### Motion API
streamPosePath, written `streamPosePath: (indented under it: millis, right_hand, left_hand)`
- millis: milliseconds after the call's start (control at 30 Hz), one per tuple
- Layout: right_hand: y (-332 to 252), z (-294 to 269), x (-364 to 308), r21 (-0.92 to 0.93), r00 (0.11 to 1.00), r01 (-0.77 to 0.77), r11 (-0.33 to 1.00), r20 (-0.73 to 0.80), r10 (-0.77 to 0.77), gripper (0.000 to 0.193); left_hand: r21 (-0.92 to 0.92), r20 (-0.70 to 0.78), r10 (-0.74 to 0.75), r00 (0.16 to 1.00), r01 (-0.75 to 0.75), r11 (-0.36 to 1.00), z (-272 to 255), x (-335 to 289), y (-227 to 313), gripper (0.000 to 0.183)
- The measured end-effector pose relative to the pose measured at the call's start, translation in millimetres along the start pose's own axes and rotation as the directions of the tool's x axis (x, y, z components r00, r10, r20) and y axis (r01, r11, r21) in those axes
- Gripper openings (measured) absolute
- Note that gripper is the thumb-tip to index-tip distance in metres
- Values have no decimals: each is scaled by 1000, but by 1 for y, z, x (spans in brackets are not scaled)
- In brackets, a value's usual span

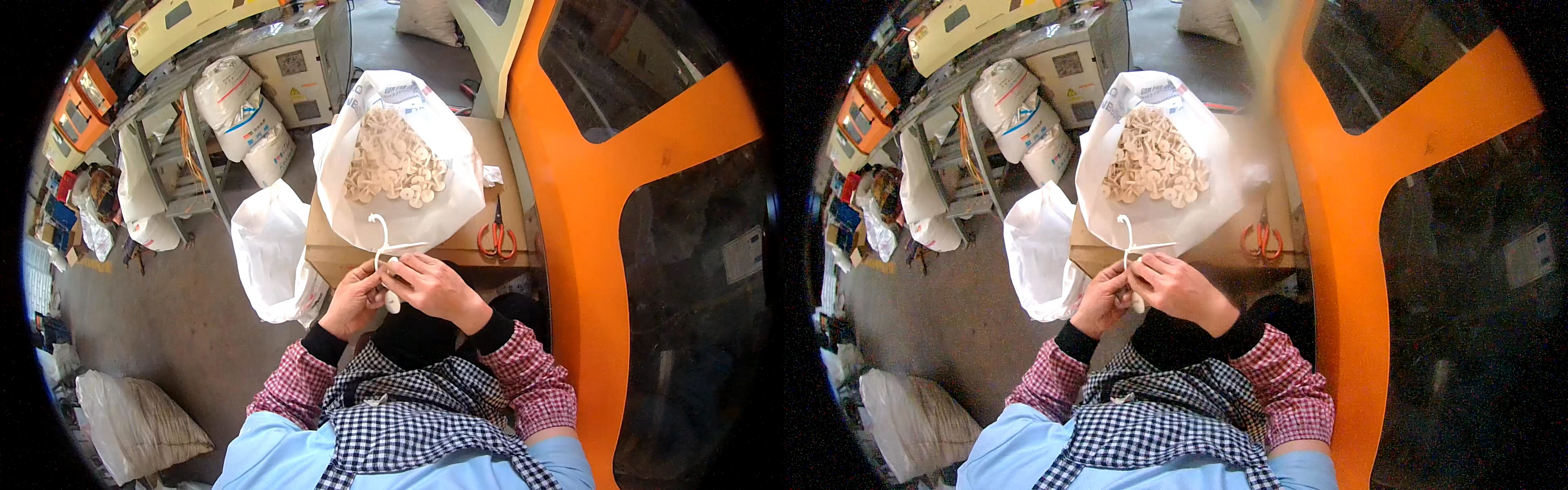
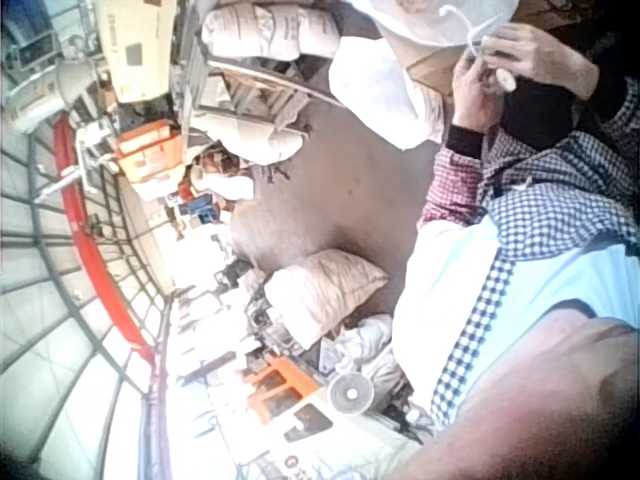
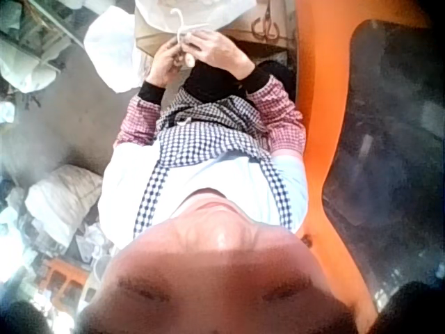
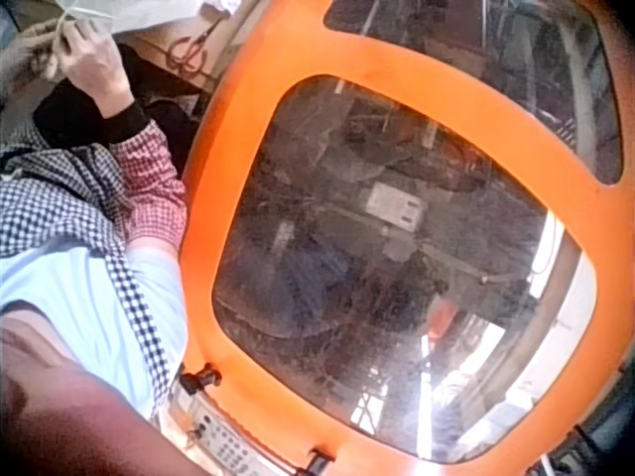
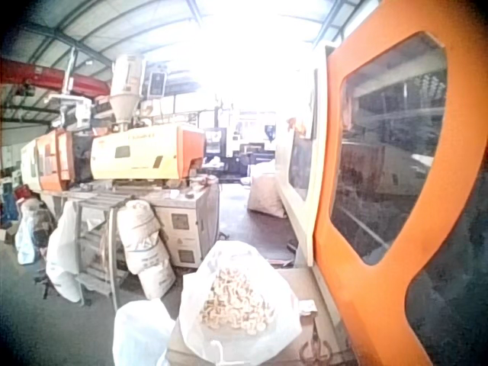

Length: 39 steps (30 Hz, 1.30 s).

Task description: The person operates an injection molding machine by repeatedly opening the safety door, retrieving a small white plastic component, and placing it into the mold cavity. They then close the door to allow the machine to cycle. The person also handles a bag of finished plastic parts and uses scissors to trim excess material from the components.

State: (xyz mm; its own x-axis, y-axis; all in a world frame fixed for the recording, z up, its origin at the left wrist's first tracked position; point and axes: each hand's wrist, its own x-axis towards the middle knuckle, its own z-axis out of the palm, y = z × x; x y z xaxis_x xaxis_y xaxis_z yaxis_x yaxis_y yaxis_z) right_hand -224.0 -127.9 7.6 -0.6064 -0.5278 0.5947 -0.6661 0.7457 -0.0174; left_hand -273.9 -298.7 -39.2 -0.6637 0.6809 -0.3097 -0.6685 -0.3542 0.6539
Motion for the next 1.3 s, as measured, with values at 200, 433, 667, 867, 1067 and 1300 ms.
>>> streamPosePath:
  millis: [200,433,667,867,1067,1300]
  right_hand:
    - [8,-4,-5,70,994,-110,991,4,110,26]
    - [12,11,-13,779,677,-627,31,525,515,11]
    - [-4,-1,-7,750,858,-464,472,246,452,15]
    - [-7,23,-17,585,845,-426,691,-16,534,15]
    - [20,52,-8,744,390,-565,-358,623,678,27]
    - [91,104,0,490,394,-828,271,166,904,33]
  left_hand:
    - [624,27,395,918,-324,711,10,-7,6,14]
    - [219,34,35,999,-41,975,5,-5,11,22]
    - [-185,103,-133,986,150,971,9,-6,6,21]
    - [-160,36,-91,995,96,983,9,-8,6,18]
    - [884,373,831,413,-429,-184,3,1,2,3]
    - [760,-140,738,660,-406,507,1,4,9,14]
